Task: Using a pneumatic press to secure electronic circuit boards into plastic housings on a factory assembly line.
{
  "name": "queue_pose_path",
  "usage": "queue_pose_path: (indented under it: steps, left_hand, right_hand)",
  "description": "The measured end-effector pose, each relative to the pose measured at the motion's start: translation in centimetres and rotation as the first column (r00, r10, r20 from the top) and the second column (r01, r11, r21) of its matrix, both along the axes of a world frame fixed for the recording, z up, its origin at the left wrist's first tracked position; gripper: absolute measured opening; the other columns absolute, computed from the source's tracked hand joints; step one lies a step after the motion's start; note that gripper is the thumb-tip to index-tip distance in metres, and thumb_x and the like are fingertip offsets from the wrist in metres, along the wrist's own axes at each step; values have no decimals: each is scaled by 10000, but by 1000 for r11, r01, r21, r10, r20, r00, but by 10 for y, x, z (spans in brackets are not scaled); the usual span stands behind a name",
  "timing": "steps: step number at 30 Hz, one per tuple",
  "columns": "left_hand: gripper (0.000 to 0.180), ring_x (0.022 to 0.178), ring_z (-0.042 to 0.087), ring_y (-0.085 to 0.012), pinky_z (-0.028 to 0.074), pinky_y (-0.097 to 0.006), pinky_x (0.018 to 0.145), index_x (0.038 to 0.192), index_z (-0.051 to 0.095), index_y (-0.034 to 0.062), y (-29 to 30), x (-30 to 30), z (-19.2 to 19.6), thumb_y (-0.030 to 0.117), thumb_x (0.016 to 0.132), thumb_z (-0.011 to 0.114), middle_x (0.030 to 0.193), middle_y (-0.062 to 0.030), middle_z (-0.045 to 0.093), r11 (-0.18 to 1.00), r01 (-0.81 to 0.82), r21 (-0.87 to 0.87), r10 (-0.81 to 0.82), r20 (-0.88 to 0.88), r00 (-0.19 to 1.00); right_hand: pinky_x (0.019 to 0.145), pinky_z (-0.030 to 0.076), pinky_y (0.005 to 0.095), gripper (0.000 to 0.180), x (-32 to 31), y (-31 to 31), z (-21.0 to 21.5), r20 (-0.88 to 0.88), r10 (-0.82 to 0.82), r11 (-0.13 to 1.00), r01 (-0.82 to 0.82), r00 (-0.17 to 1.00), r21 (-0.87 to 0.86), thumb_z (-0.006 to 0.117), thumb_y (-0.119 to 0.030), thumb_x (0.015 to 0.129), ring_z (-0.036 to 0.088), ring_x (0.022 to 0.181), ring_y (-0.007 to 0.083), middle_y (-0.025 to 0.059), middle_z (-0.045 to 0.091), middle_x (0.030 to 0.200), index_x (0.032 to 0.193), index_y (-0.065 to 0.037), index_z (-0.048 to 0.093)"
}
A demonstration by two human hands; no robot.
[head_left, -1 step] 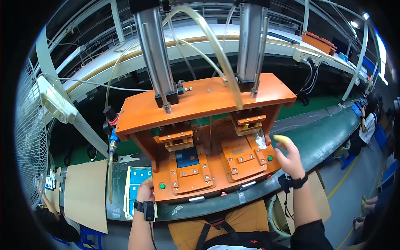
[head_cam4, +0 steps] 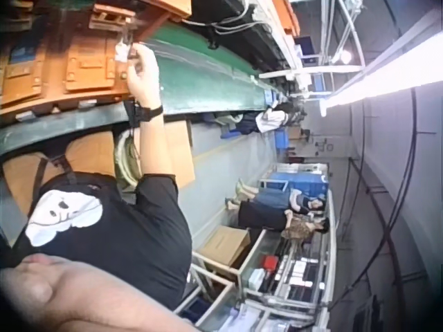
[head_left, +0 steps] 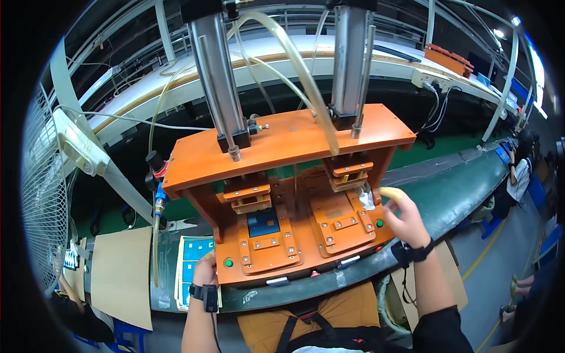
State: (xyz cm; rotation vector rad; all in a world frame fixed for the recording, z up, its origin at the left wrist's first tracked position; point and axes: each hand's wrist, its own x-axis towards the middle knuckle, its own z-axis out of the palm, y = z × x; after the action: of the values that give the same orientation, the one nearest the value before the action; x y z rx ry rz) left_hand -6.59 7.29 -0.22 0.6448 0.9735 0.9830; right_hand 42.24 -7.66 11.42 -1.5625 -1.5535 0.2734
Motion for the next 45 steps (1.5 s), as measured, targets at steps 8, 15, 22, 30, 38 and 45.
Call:
queue_pose_path:
  steps: [8, 15, 22, 30, 38, 45]
  left_hand:
    - [455, 1209, 574, -282, 467, -412, 1022, 1369, 477, -8, -24, -5, -15, 279, 1018, 444, 1311, -167, 592, 993, -67, 94, 41, 255, 966]
    - [514, 1035, 605, -223, 484, -369, 932, 1358, 478, 64, -33, 6, 16, 427, 995, 516, 1246, -118, 613, 979, -112, 170, 63, 270, 961]
    - [456, 1000, 592, -154, 479, -307, 897, 1428, 446, 54, -43, 10, 6, 268, 1028, 489, 1236, -77, 606, 933, -232, 274, 214, 94, 972]
    - [522, 1378, 383, -262, 301, -374, 1142, 1455, 367, -26, -62, 39, 5, 70, 957, 492, 1486, -169, 381, 583, 12, 812, 427, -320, 846]
    - [589, 1349, 426, -223, 300, -348, 1145, 1480, 320, -43, -63, 50, -2, 172, 951, 466, 1470, -150, 430, 691, -147, 708, 277, -72, 958]
    - [585, 1338, 435, -221, 309, -341, 1137, 1479, 323, -48, -66, 53, 6, 173, 952, 450, 1459, -153, 441, 711, -153, 686, 270, -66, 961]
  right_hand:
    - [907, 504, 466, 453, -10, 61, 33, 455, 197, 890, 36, 869, -455, 547, -23, 803, 590, 1057, 453, 281, 598, 1159, 1253, 20, 516]
    - [760, 524, 470, 223, 6, 66, 28, 519, 159, 947, 19, 840, -321, 610, -129, 757, 634, 828, 449, 269, 656, 839, 903, 18, 690]
    - [762, 515, 386, 187, -63, 26, 46, 313, 79, 992, -44, 947, -116, 648, -12, 739, 623, 820, 382, 193, 622, 868, 916, 30, 691]
    - [952, 471, 444, 458, -101, 23, 47, 411, 376, 897, -215, 830, -387, 642, -195, 832, 567, 1064, 454, 297, 588, 1113, 1180, 95, 575]
    - [997, 441, 460, 687, -100, 33, 67, 436, 522, 801, -245, 733, -546, 672, -464, 872, 550, 1105, 482, 344, 561, 1135, 1123, 167, 569]
    - [965, 462, 444, 775, -101, 69, 73, 449, 547, 712, -111, 706, -693, 614, -582, 876, 572, 1113, 446, 359, 569, 1131, 1073, 167, 584]
